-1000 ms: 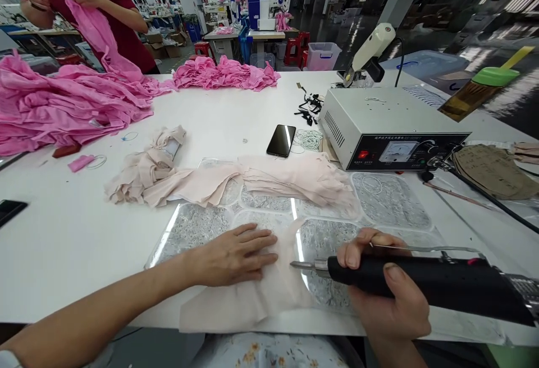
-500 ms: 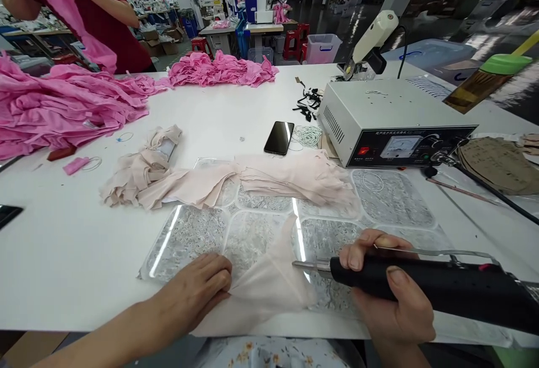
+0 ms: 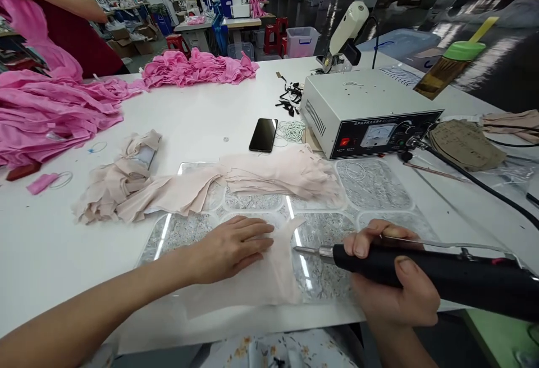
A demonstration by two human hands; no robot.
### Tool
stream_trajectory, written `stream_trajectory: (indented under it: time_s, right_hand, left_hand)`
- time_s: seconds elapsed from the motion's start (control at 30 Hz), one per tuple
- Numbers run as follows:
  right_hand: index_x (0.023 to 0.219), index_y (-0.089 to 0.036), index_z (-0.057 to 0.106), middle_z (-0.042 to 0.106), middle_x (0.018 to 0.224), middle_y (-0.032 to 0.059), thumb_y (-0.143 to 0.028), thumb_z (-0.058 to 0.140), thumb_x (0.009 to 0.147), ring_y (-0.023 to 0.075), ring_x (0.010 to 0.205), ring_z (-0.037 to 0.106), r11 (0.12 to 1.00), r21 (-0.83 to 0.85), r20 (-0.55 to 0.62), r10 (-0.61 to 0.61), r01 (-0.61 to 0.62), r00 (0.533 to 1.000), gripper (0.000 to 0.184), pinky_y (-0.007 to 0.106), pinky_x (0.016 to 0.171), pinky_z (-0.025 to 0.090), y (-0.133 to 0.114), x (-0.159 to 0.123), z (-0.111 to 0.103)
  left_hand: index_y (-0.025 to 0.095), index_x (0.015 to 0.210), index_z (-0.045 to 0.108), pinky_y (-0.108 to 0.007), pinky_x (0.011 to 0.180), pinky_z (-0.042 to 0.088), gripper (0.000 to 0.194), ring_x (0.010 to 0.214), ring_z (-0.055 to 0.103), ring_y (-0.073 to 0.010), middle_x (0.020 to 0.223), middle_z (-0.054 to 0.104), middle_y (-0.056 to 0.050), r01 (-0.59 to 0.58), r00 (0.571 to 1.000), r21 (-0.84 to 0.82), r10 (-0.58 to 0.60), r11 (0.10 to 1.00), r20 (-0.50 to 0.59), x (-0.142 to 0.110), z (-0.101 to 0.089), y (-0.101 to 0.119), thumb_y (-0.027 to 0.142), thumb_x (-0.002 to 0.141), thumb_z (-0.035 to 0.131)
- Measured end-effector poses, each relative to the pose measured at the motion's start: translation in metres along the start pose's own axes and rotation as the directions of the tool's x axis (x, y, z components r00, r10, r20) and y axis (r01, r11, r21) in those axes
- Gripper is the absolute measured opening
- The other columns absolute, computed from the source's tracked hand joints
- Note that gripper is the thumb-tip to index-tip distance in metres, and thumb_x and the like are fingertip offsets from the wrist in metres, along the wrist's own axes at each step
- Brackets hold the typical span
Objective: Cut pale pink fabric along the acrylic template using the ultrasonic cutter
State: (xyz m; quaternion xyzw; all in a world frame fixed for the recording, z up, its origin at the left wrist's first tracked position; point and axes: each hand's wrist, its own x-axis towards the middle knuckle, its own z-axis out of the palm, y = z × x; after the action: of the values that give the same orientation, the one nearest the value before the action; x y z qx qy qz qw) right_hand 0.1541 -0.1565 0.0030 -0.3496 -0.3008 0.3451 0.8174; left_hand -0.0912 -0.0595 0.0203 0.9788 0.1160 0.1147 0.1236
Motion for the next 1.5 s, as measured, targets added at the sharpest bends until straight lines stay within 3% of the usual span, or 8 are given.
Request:
stream_trajectory:
  time_s: [0.17,0.57,0.87,1.1,1.5]
  right_hand:
    - [0.084,-0.024,0.064,0.056,0.081,-0.0009,-0.027,0.057,0.071,0.0104,0.052,0.054,0.998,-0.049,-0.065,-0.029,0.026,0.997,0.016,0.030,0.051,0.047,0.006,0.001,0.001]
    - [0.086,-0.022,0.067,0.059,0.080,-0.0008,-0.028,0.061,0.070,0.0093,0.052,0.055,1.000,0.009,-0.092,-0.004,0.004,0.996,0.018,0.028,0.051,0.048,0.013,-0.002,0.009]
    - [0.087,-0.023,0.067,0.058,0.080,-0.0006,-0.028,0.060,0.074,0.0093,0.052,0.055,1.000,0.006,-0.049,-0.015,0.015,0.999,0.015,0.028,0.052,0.049,0.015,0.001,0.010]
    - [0.089,-0.023,0.068,0.058,0.083,-0.0009,-0.029,0.062,0.074,0.0088,0.053,0.057,0.999,0.033,-0.049,0.014,-0.012,0.999,0.017,0.028,0.053,0.050,0.014,0.000,0.010]
    - [0.089,-0.023,0.067,0.058,0.086,-0.0002,-0.028,0.061,0.075,0.0092,0.053,0.057,1.000,0.026,-0.054,0.001,0.000,0.999,0.016,0.029,0.052,0.051,0.013,0.001,0.011]
  left_hand:
    - [0.013,0.128,0.058,-0.042,0.101,0.050,0.030,0.124,0.056,-0.0251,0.134,0.059,-0.014,-0.055,0.998,-0.018,0.056,0.998,0.028,0.004,0.015,-0.013,0.024,0.103,0.044]
    - [0.011,0.124,0.060,-0.039,0.104,0.046,0.029,0.127,0.054,-0.0249,0.131,0.061,-0.012,-0.195,0.981,-0.003,0.195,0.981,0.000,0.015,0.023,-0.025,0.023,0.103,0.044]
    - [0.012,0.140,0.046,-0.043,0.111,0.039,0.038,0.133,0.048,-0.0259,0.141,0.054,-0.011,-0.244,0.967,-0.004,0.244,0.970,0.068,0.022,0.023,-0.032,0.026,0.105,0.038]
    - [0.012,0.148,0.034,-0.044,0.118,0.028,0.047,0.141,0.037,-0.0264,0.149,0.043,-0.009,-0.220,0.954,-0.046,0.224,0.974,0.197,0.029,0.018,-0.036,0.029,0.104,0.039]
    - [0.016,0.139,0.045,-0.046,0.121,0.021,0.041,0.143,0.032,-0.0267,0.148,0.045,-0.010,-0.264,0.923,-0.097,0.280,0.960,0.264,0.042,0.011,-0.045,0.032,0.102,0.046]
